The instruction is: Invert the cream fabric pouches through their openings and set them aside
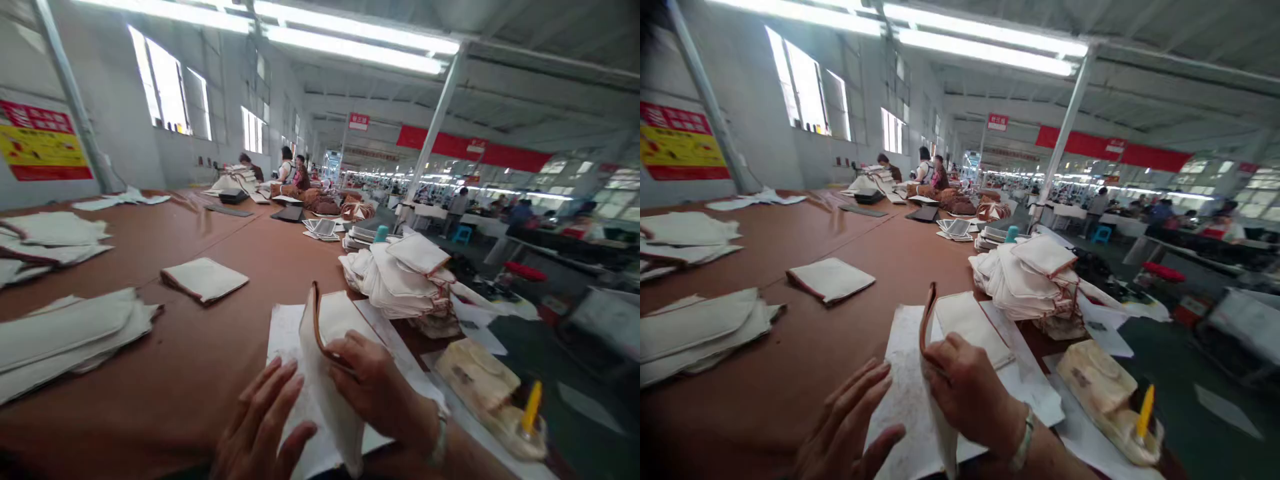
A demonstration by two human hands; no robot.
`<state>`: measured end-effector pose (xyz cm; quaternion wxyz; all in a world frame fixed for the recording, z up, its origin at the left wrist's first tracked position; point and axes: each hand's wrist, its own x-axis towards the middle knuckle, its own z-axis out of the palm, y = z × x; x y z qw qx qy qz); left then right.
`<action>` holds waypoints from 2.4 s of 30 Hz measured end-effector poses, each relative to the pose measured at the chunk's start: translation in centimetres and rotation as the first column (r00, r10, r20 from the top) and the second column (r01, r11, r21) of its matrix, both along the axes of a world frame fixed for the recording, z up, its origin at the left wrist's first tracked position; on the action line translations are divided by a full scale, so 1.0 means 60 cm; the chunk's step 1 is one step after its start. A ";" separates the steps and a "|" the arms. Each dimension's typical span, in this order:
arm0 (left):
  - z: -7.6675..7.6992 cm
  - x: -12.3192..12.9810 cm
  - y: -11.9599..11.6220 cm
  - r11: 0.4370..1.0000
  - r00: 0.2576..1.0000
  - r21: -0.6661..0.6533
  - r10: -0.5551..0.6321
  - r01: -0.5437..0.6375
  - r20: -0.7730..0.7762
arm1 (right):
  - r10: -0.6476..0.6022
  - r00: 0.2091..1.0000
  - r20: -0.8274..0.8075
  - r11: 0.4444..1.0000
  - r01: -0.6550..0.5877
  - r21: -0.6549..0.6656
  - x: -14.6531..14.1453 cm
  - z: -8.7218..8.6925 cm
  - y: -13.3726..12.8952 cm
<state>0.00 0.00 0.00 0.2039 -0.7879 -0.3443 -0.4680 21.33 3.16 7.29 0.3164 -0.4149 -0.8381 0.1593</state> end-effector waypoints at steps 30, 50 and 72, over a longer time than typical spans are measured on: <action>0.203 0.001 -0.304 -0.056 0.716 -0.740 -0.213 0.671 0.665 | -0.034 0.866 -0.498 0.958 -0.114 -0.264 -0.016 0.026 -0.413; 0.118 -0.026 -0.269 0.018 0.770 -0.794 -0.260 0.607 0.583 | 0.020 0.997 -0.072 0.986 -0.008 0.166 -0.028 -0.054 -0.370; 0.078 0.024 -0.195 -0.379 0.670 -0.666 -0.144 0.643 0.728 | -0.049 0.930 -0.364 0.886 -0.128 -0.447 0.010 -0.066 -0.297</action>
